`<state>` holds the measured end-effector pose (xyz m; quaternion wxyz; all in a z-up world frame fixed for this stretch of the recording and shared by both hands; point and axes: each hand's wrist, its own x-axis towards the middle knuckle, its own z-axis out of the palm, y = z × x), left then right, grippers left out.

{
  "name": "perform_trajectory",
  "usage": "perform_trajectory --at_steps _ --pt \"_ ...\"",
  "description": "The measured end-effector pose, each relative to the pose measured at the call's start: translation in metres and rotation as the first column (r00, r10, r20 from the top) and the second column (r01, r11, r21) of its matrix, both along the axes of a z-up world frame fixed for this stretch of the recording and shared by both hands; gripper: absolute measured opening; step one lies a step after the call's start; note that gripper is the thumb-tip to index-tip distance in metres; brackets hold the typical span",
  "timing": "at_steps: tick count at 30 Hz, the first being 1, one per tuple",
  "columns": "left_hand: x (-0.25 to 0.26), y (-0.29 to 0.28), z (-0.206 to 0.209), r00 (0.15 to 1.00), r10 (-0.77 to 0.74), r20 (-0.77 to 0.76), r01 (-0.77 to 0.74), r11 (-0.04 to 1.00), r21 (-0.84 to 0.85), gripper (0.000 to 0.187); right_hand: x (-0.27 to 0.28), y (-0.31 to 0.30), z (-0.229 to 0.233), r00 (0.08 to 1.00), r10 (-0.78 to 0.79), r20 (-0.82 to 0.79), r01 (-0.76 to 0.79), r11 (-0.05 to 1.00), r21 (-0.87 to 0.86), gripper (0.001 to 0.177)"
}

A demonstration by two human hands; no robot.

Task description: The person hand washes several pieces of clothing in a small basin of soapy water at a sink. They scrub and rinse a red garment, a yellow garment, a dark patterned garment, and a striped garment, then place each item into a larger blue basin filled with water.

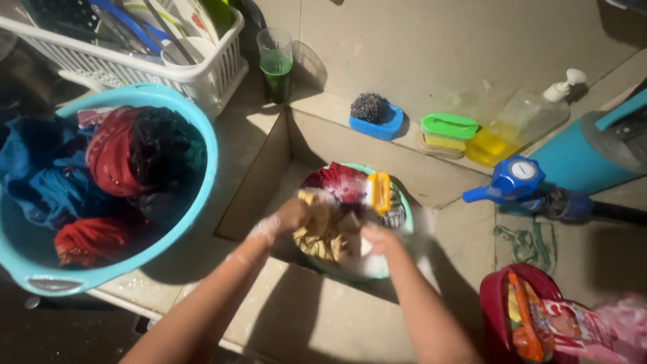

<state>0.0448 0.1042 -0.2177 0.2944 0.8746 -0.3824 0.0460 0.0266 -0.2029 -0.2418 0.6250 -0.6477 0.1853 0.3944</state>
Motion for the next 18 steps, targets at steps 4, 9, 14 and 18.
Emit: perform_trajectory --at_steps 4,9,14,18 --pt "-0.035 -0.015 -0.019 0.871 0.491 0.005 -0.479 0.848 0.229 0.046 0.002 -0.025 -0.067 0.983 0.036 -0.18 -0.048 0.997 -0.063 0.04" --pt "-0.049 -0.008 0.024 0.781 0.622 -0.044 -0.61 0.777 0.154 0.053 -0.001 -0.024 -0.09 0.943 0.325 -0.073 -0.313 0.788 -0.53 0.041" --pt "-0.05 -0.001 0.027 0.54 0.373 -0.755 -0.613 0.789 -0.048 0.045 -0.006 -0.009 -0.058 0.895 0.446 0.001 -0.371 0.746 -0.553 0.042" --pt "-0.04 -0.02 0.005 0.322 0.029 -0.946 -0.745 0.624 -0.234 0.038 -0.008 0.023 0.018 0.961 0.18 0.213 -0.17 0.983 -0.063 0.044"
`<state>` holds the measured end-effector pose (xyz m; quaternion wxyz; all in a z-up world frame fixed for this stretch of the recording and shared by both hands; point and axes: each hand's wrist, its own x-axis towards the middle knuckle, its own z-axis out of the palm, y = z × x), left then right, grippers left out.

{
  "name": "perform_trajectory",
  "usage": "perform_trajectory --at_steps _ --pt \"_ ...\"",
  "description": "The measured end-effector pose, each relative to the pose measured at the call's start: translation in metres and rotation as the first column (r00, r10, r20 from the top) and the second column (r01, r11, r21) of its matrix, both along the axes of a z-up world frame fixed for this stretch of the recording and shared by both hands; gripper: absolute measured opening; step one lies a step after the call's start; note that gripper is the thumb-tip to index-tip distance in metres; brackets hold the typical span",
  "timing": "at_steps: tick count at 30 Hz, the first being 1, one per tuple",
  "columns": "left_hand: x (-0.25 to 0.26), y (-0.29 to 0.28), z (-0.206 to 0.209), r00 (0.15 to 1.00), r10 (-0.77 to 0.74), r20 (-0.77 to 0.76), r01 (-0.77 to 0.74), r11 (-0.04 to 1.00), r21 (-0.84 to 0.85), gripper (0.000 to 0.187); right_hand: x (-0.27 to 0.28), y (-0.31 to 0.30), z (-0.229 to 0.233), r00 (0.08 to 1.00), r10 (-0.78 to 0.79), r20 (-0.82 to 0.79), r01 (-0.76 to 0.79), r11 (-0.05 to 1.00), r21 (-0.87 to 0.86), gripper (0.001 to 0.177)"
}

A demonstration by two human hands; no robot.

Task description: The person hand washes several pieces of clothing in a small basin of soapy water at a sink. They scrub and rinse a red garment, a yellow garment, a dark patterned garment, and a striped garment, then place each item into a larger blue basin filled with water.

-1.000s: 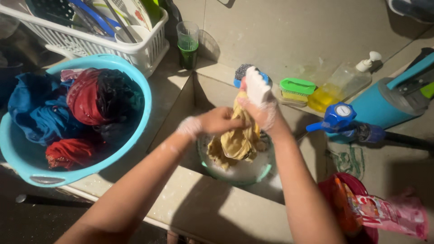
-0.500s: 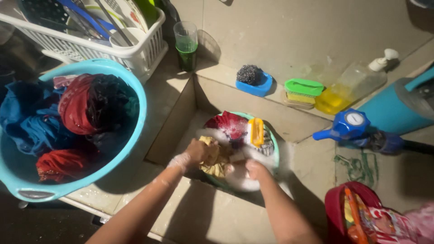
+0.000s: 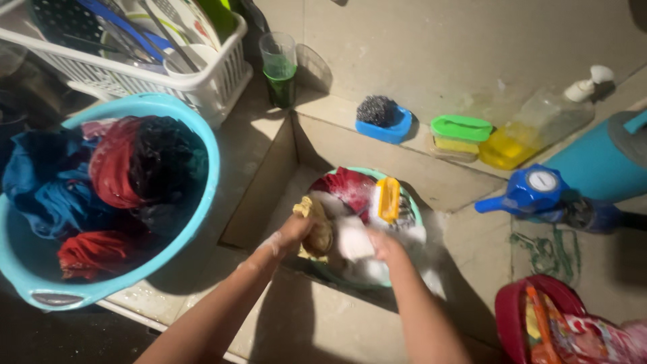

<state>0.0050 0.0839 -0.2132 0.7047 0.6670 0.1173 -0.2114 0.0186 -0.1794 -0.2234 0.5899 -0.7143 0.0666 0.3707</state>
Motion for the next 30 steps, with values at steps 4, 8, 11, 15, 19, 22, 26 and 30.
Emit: perform_trajectory --at_steps 4,8,11,15,19,22,26,30 --pt "0.013 -0.022 0.015 0.985 -0.165 0.059 0.169 0.803 -0.571 0.025 -0.045 0.085 0.053 0.837 -0.493 0.236 0.329 0.8 0.502 0.046" --pt "-0.012 -0.066 0.062 0.908 -0.25 0.335 0.341 0.907 -0.247 0.024 -0.044 0.1 0.058 0.576 -0.806 0.134 0.619 0.538 0.573 0.051" --pt "-0.028 -0.092 0.1 0.831 -0.376 0.409 0.286 0.921 0.265 0.029 -0.02 0.089 0.051 0.565 -0.823 -0.062 0.638 0.388 0.665 0.054" --pt "-0.039 -0.068 0.125 0.868 -0.426 0.255 0.467 0.875 -0.128 0.044 -0.021 0.11 0.057 0.494 -0.867 -0.064 0.677 0.338 0.654 0.055" --pt "-0.035 -0.06 0.14 0.916 -0.352 0.193 0.393 0.885 -0.25 0.059 -0.039 0.137 0.084 0.337 -0.941 0.015 0.734 0.272 0.622 0.056" --pt "-0.028 -0.057 0.169 0.866 -0.378 0.328 0.424 0.903 -0.077 0.068 -0.031 0.11 0.108 0.459 -0.869 -0.184 0.687 0.217 0.693 0.056" --pt "-0.026 -0.043 0.223 0.81 -0.469 0.353 0.511 0.859 -0.031 0.072 -0.037 0.077 0.128 0.585 -0.783 -0.213 0.584 0.225 0.78 0.057" --pt "-0.032 -0.044 0.246 0.98 -0.147 0.137 0.199 0.612 -0.766 0.067 -0.063 0.092 0.145 0.594 -0.782 -0.186 0.581 0.258 0.772 0.058"
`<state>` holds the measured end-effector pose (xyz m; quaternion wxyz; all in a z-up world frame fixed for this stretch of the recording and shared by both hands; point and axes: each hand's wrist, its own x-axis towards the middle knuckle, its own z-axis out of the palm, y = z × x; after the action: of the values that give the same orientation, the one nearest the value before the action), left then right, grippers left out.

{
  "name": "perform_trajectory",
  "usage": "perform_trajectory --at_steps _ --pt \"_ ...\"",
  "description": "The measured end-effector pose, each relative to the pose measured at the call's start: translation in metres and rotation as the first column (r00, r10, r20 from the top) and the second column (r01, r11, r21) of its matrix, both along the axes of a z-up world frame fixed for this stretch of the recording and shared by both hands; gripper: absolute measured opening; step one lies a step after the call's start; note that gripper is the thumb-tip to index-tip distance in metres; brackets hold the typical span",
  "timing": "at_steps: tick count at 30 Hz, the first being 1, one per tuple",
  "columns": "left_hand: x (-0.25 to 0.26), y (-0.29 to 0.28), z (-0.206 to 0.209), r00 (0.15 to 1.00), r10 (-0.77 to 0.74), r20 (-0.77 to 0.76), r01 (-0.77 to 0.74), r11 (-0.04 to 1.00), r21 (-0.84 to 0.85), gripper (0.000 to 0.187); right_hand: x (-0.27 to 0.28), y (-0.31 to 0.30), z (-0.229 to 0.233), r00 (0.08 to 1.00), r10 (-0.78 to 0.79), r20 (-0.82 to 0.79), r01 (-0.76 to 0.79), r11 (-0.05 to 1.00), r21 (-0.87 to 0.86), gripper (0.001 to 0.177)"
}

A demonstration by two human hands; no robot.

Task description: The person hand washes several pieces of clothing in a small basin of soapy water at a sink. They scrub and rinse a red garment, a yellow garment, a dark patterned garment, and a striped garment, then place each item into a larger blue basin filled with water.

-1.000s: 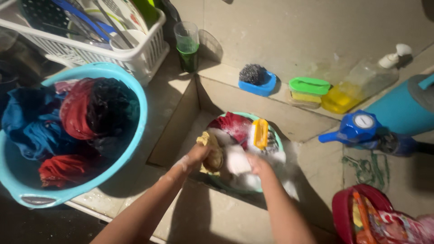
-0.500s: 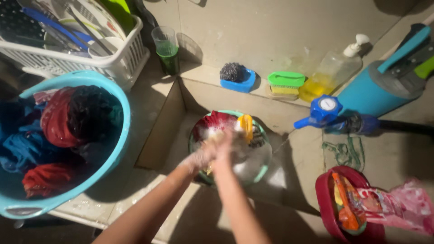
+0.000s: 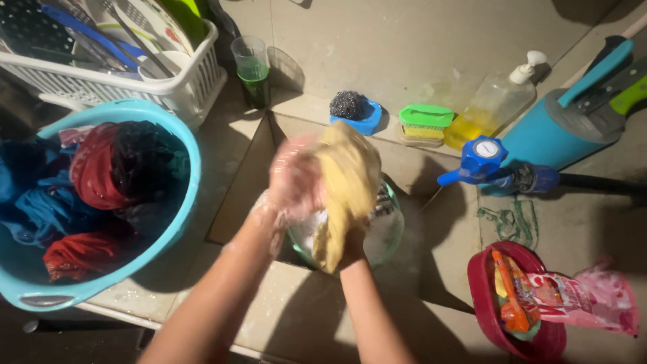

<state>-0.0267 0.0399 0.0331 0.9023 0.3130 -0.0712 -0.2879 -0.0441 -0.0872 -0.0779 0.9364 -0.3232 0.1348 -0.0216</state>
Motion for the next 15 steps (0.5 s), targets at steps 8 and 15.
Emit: perform_trajectory --at_steps 8,15 --pt "-0.01 -0.028 -0.099 0.99 -0.046 -0.134 0.071 0.98 0.185 0.063 -0.02 0.05 -0.035 0.91 -0.4 -0.108 0.321 0.845 -0.427 0.059" --pt "-0.019 -0.013 -0.142 0.99 -0.099 -0.106 0.125 0.952 0.278 0.06 -0.013 0.037 -0.046 0.951 -0.261 -0.166 0.172 0.893 -0.415 0.06"
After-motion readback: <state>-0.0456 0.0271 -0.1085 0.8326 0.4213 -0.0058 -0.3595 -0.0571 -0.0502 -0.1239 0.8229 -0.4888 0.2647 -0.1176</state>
